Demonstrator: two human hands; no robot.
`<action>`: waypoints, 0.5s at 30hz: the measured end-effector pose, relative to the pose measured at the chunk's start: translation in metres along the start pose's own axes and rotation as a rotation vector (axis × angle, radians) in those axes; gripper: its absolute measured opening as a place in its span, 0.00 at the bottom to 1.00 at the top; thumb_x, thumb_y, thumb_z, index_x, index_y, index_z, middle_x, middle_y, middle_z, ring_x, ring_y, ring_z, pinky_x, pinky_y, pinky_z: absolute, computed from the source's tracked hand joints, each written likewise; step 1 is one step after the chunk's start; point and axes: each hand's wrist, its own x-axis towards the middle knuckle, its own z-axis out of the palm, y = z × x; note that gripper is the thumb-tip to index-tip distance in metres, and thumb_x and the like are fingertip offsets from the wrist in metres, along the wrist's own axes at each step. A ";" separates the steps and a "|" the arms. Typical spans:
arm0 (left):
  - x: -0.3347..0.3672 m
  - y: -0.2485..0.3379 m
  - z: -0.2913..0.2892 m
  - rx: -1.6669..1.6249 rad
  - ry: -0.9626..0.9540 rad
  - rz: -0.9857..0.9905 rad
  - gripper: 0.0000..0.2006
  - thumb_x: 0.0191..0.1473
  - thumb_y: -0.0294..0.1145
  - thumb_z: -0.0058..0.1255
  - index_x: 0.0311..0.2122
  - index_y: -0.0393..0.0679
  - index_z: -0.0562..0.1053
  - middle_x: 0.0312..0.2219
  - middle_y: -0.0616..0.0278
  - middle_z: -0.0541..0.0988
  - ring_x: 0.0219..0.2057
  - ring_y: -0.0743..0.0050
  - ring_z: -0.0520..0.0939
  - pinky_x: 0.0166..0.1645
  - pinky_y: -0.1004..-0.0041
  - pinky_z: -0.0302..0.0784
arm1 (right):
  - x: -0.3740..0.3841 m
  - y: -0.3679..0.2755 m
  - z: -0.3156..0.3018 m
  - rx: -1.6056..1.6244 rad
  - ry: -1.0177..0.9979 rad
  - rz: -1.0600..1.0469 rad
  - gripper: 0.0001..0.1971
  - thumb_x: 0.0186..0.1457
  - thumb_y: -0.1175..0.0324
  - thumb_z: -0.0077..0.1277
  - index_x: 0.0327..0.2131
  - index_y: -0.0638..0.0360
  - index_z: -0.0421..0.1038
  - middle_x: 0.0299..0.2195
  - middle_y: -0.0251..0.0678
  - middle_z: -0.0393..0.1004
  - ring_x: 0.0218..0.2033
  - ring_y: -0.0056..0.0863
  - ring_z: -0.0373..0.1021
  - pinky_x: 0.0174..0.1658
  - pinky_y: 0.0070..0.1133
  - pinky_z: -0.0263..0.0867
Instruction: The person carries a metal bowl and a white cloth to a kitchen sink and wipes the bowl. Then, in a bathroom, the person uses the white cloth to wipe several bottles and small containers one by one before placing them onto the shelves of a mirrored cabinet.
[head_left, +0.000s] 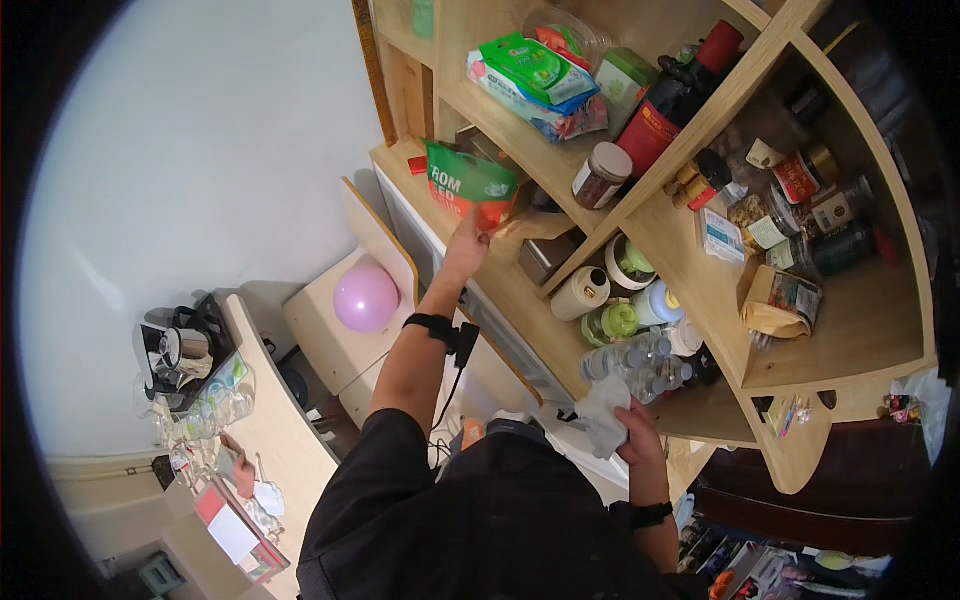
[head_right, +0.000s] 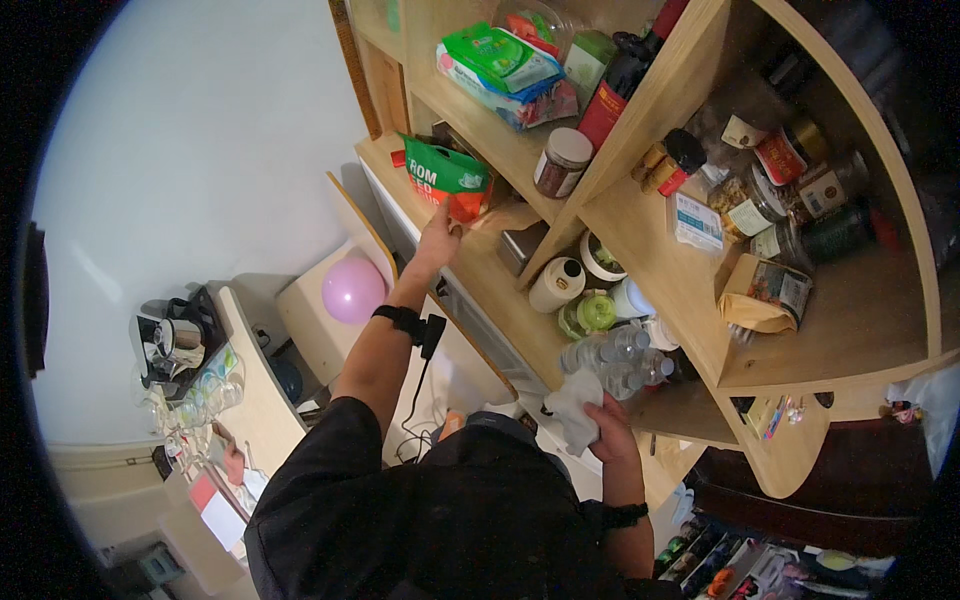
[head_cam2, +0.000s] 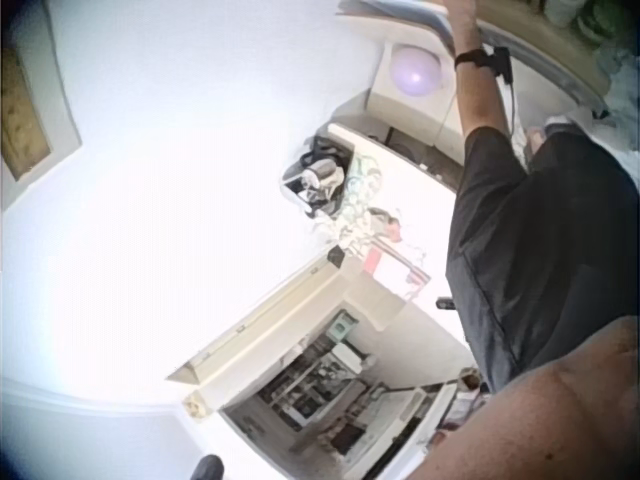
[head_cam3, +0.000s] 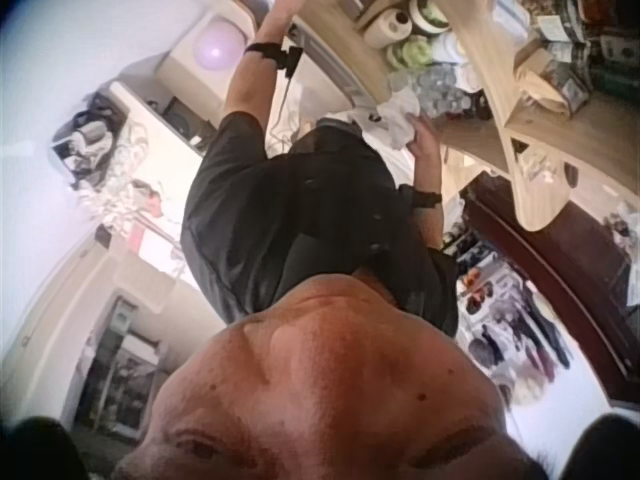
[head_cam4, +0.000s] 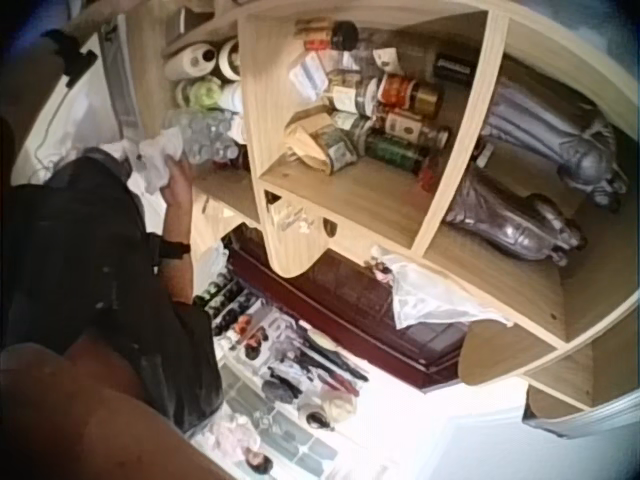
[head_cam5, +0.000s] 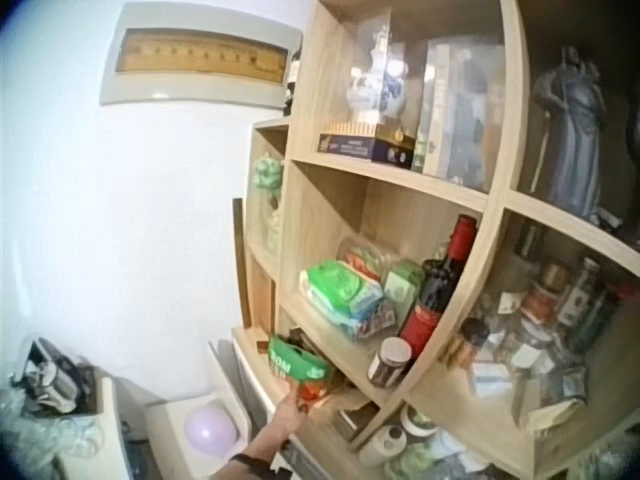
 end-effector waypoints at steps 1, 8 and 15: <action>-0.004 -0.004 -0.001 0.004 0.064 0.019 0.31 0.47 0.25 0.44 0.58 0.38 0.52 0.41 0.36 0.71 0.41 0.41 0.74 0.43 0.60 0.71 | -0.002 0.002 0.002 -0.003 0.004 -0.006 0.23 0.51 0.74 0.47 0.52 0.67 0.58 0.46 0.43 0.68 0.45 0.36 0.68 0.48 0.29 0.65; -0.053 0.004 -0.011 -0.092 0.248 -0.181 0.26 0.48 0.28 0.44 0.54 0.33 0.58 0.45 0.37 0.70 0.41 0.50 0.77 0.45 0.63 0.71 | -0.015 0.014 -0.011 -0.030 -0.063 0.109 0.22 0.51 0.74 0.46 0.51 0.68 0.59 0.45 0.43 0.68 0.45 0.35 0.68 0.48 0.29 0.64; -0.165 0.029 -0.017 -0.162 0.427 -0.314 0.27 0.50 0.31 0.46 0.55 0.34 0.57 0.44 0.41 0.72 0.39 0.57 0.78 0.43 0.68 0.72 | -0.013 0.012 -0.026 -0.227 -0.254 0.174 0.23 0.51 0.75 0.47 0.52 0.66 0.59 0.46 0.38 0.68 0.45 0.27 0.67 0.49 0.24 0.62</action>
